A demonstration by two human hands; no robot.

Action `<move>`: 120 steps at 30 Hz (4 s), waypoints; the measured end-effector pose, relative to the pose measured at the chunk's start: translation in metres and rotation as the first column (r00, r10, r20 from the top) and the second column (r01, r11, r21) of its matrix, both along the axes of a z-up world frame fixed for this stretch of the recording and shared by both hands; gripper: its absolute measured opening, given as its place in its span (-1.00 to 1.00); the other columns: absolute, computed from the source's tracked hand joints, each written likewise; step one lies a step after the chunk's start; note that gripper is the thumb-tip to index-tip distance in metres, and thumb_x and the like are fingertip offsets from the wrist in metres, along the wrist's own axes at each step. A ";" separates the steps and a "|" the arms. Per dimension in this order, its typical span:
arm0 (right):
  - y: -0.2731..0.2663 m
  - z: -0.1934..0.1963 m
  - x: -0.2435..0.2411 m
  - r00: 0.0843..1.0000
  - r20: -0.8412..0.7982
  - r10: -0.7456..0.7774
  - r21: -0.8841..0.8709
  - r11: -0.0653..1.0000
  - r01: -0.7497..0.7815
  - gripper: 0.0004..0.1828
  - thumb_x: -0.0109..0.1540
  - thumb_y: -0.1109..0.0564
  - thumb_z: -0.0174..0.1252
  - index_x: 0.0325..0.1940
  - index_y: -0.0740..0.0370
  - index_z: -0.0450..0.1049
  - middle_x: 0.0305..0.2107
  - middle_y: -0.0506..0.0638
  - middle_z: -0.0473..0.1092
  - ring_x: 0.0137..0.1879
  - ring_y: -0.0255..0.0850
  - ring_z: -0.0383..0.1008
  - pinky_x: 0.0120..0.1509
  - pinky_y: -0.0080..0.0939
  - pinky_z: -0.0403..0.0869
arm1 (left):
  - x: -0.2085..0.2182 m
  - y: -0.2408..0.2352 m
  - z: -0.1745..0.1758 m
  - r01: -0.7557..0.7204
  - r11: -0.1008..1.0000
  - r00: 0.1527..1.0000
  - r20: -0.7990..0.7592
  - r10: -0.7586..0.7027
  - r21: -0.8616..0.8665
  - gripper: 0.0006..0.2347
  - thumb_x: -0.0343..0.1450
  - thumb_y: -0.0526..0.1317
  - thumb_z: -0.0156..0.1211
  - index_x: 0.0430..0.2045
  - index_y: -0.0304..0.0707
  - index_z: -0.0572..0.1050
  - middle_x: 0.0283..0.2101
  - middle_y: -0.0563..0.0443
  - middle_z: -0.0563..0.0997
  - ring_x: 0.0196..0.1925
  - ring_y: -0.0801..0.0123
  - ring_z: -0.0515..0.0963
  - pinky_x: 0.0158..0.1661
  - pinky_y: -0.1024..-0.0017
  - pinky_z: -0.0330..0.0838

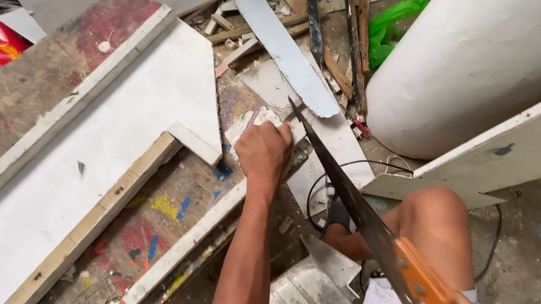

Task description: Using a hand saw to cut a strip of material and fitting it into a larger frame assembly.

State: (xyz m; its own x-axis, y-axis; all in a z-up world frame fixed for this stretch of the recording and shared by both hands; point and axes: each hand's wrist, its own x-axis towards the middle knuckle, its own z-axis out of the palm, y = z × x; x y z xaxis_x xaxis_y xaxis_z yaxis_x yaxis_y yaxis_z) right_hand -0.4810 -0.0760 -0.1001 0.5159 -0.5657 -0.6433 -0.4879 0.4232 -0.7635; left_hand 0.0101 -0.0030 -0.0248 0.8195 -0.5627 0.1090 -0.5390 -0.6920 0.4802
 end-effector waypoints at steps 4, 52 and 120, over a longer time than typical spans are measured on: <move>-0.016 0.097 0.214 0.983 -0.122 0.139 -0.468 0.865 -0.181 -0.59 0.17 0.14 0.11 0.10 0.10 0.58 -0.11 -0.03 0.65 0.05 -0.20 0.63 0.19 -0.21 0.46 | 0.000 0.004 0.006 0.022 0.998 1.000 0.011 -0.023 0.062 -0.62 0.51 -0.10 -0.14 -0.82 0.03 0.21 -0.75 0.28 0.04 -0.73 0.55 0.04 -0.65 0.50 0.08; 0.051 0.133 0.138 0.950 -0.307 -0.048 -0.365 0.928 -0.071 -0.68 0.23 0.29 0.01 -0.05 0.12 0.61 -0.71 0.03 0.34 -0.58 -0.21 0.34 -0.30 -0.27 0.32 | -0.022 0.009 0.018 -0.032 0.998 0.999 0.003 0.032 0.046 -0.63 0.46 -0.18 -0.12 -0.87 0.05 0.17 -0.77 0.29 0.05 -0.74 0.59 0.02 -0.70 0.54 -0.12; 0.065 0.109 0.143 0.981 0.188 -0.041 -0.134 0.989 0.068 -0.86 0.30 0.33 0.08 -0.29 0.30 0.25 -0.66 0.04 0.21 -0.71 -0.19 0.23 -0.67 -0.20 0.27 | -0.020 0.015 0.015 -0.048 0.998 0.998 -0.045 0.047 -0.026 -0.64 0.48 -0.11 -0.12 -0.82 0.02 0.17 -0.76 0.29 0.10 -0.75 0.61 0.04 -0.72 0.56 -0.03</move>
State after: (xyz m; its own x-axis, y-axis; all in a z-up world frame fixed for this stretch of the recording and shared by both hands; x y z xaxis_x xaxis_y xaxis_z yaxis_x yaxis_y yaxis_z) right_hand -0.3380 -0.0110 0.0093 0.5841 -0.6737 -0.4527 -0.3124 0.3282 -0.8915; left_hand -0.0101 0.0122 -0.0094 0.8497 -0.5200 0.0870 -0.4835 -0.7028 0.5218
